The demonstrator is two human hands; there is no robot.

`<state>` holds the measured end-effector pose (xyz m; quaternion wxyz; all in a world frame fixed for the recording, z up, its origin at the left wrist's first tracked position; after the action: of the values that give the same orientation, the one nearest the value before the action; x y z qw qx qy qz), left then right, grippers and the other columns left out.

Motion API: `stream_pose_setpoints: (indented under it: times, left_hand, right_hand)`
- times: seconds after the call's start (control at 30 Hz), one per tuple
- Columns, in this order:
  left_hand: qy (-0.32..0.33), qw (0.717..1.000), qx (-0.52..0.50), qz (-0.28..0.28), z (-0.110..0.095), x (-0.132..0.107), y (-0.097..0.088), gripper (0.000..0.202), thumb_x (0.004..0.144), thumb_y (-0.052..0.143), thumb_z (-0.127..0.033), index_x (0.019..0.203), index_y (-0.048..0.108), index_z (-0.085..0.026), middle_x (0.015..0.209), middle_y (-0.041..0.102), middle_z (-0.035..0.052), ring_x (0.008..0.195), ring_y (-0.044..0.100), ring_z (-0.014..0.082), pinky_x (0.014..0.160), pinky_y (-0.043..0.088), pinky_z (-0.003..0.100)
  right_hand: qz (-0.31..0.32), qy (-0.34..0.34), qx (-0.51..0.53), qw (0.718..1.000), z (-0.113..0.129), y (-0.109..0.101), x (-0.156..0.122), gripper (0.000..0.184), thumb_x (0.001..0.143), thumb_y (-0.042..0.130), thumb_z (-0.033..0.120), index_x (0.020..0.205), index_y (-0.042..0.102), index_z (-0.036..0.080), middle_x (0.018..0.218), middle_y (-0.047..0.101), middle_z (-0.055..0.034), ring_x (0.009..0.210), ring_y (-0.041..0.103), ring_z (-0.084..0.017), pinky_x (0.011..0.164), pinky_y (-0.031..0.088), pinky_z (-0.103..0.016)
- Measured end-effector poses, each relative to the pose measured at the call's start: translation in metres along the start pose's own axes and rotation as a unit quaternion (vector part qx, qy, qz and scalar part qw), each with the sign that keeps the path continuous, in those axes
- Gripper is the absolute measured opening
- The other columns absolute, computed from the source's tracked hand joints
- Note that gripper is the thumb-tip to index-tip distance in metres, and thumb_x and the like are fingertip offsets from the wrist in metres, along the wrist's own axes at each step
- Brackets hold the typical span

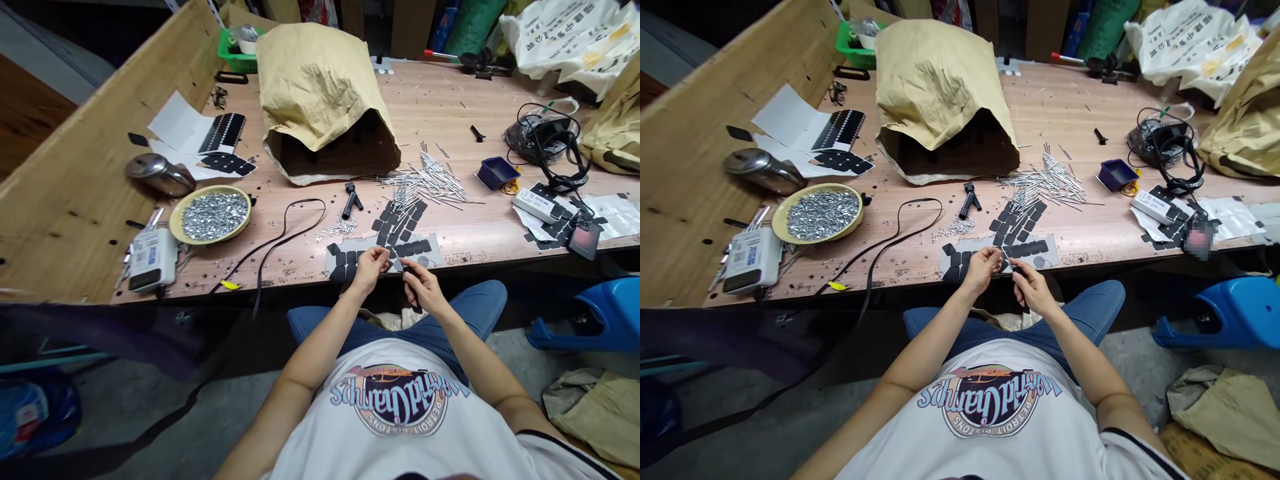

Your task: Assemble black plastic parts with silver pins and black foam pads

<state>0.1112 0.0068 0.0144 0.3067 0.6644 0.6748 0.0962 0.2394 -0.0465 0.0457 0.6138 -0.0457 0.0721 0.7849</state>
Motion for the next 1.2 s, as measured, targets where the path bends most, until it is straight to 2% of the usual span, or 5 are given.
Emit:
stream_pose_setpoints:
  times: [0.43, 0.6, 0.73, 0.9, 1.2]
  left_hand:
    - [0.073, 0.996, 0.027, -0.041, -0.011, -0.005, -0.004, 0.038, 0.062, 0.076, -0.046, 0.069, 0.056, -0.015, 0.057, 0.055, -0.0035, 0.044, 0.045, 0.0030, 0.042, 0.034, 0.016]
    - [0.183, 0.962, 0.063, -0.194, -0.028, 0.001, -0.026, 0.030, 0.074, 0.067, -0.040, 0.064, 0.053, -0.016, 0.058, 0.055, -0.0034, 0.046, 0.044, 0.0037, 0.045, 0.034, 0.016]
    - [0.218, 0.948, 0.124, -0.197, -0.035, 0.004, -0.036, 0.024, 0.077, 0.063, -0.036, 0.065, 0.054, -0.017, 0.060, 0.055, -0.0027, 0.051, 0.047, 0.0056, 0.054, 0.040, 0.019]
    - [0.225, 0.937, 0.160, -0.213, -0.042, 0.005, -0.042, 0.017, 0.076, 0.062, -0.030, 0.067, 0.054, -0.017, 0.061, 0.054, -0.0029, 0.054, 0.048, 0.0074, 0.056, 0.040, 0.020]
    - [0.258, 0.908, 0.221, -0.246, -0.056, 0.003, -0.056, 0.015, 0.075, 0.060, -0.031, 0.069, 0.056, -0.017, 0.063, 0.054, -0.0025, 0.058, 0.049, 0.0097, 0.062, 0.040, 0.022]
  right_hand:
    - [0.044, -0.018, -0.138, 0.989, 0.006, -0.004, -0.003, 0.042, 0.089, 0.044, 0.038, 0.127, 0.050, 0.020, 0.066, 0.056, 0.0034, 0.037, 0.042, -0.004, 0.037, 0.039, -0.019]
    - [0.208, 0.024, -0.384, 0.899, -0.016, 0.001, -0.006, 0.035, 0.084, 0.049, 0.017, 0.117, 0.062, 0.019, 0.106, 0.064, -0.0089, 0.073, 0.064, -0.014, 0.072, 0.053, -0.029]
    - [0.203, -0.003, -0.479, 0.854, -0.023, 0.004, 0.001, 0.031, 0.084, 0.055, 0.021, 0.113, 0.064, 0.016, 0.101, 0.066, -0.0111, 0.090, 0.064, -0.020, 0.084, 0.049, -0.033]
    - [0.080, -0.119, -0.513, 0.846, 0.022, -0.008, 0.057, 0.027, 0.092, 0.044, 0.028, 0.103, 0.067, 0.019, 0.095, 0.066, -0.0094, 0.087, 0.061, -0.019, 0.079, 0.048, -0.032]
    - [0.016, -0.060, -0.748, 0.661, 0.064, -0.003, 0.203, 0.040, 0.084, 0.030, 0.001, 0.109, 0.062, 0.000, 0.119, 0.052, -0.0252, 0.114, 0.044, -0.030, 0.083, 0.043, -0.035]
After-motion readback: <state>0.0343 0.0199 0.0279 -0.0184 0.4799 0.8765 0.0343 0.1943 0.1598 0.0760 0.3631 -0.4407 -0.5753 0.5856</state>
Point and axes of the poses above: each hand's wrist, its own x-axis towards the middle knuckle, its own y-axis out of the palm, z = x × y, the point moved 3 cm from there along x, towards the middle knuckle
